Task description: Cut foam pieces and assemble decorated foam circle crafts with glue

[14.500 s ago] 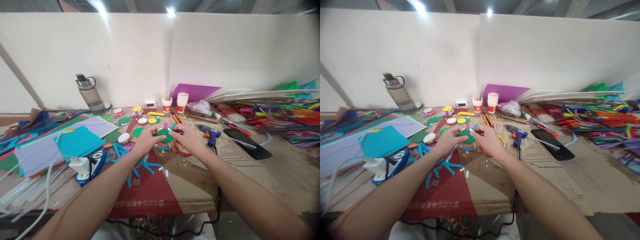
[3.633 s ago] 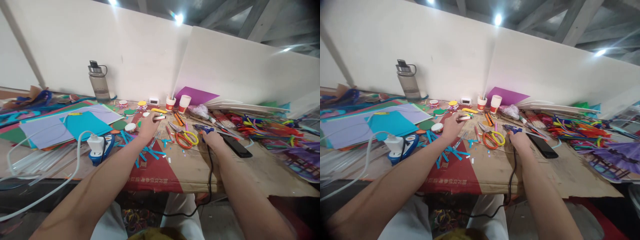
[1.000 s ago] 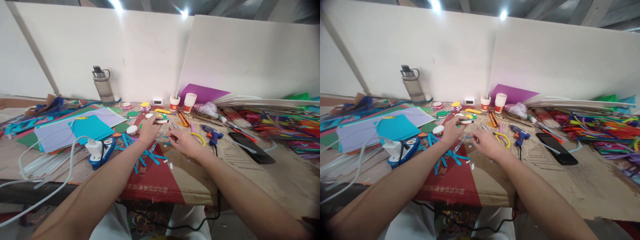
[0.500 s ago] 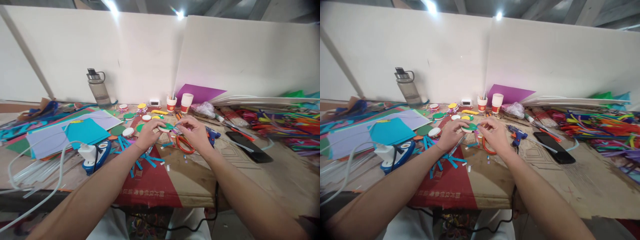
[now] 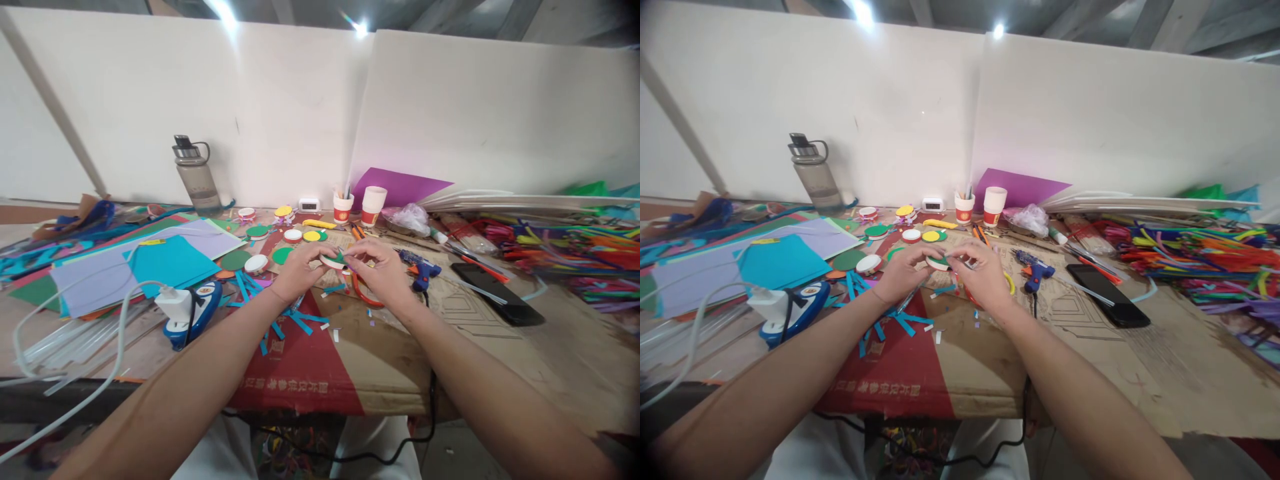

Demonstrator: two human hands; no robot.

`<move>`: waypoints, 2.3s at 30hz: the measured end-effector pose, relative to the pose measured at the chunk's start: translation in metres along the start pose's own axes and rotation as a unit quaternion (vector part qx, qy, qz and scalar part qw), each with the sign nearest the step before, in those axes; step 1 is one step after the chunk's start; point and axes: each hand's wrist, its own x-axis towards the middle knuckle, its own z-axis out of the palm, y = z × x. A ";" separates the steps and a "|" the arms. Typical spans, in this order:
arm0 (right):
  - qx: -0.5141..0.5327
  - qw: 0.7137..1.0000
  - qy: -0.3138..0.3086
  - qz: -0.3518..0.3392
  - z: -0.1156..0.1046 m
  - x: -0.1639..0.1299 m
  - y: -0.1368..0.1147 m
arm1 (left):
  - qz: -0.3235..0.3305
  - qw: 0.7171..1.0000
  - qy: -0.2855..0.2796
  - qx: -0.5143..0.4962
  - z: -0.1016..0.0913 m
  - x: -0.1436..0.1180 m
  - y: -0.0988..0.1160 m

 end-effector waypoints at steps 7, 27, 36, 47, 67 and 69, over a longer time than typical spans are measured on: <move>-0.023 0.999 -0.001 0.025 0.001 -0.002 0.001 | 0.004 1.000 0.003 0.001 0.000 0.000 -0.001; -0.041 0.997 -0.038 0.056 0.000 -0.003 -0.004 | -0.047 0.996 0.003 -0.080 0.004 -0.001 -0.002; 0.012 0.994 0.003 0.109 -0.007 0.004 0.007 | -0.240 0.900 0.013 -0.362 0.013 0.001 -0.004; 0.093 0.975 -0.044 0.194 0.011 0.000 0.012 | -0.312 0.834 0.051 -0.453 0.014 0.003 0.013; 0.136 0.969 -0.057 0.196 0.010 -0.001 0.019 | -0.323 0.857 0.077 -0.395 0.014 0.003 0.003; 0.137 0.969 -0.057 0.195 0.010 -0.001 0.019 | -0.320 0.857 0.068 -0.399 0.014 0.003 0.000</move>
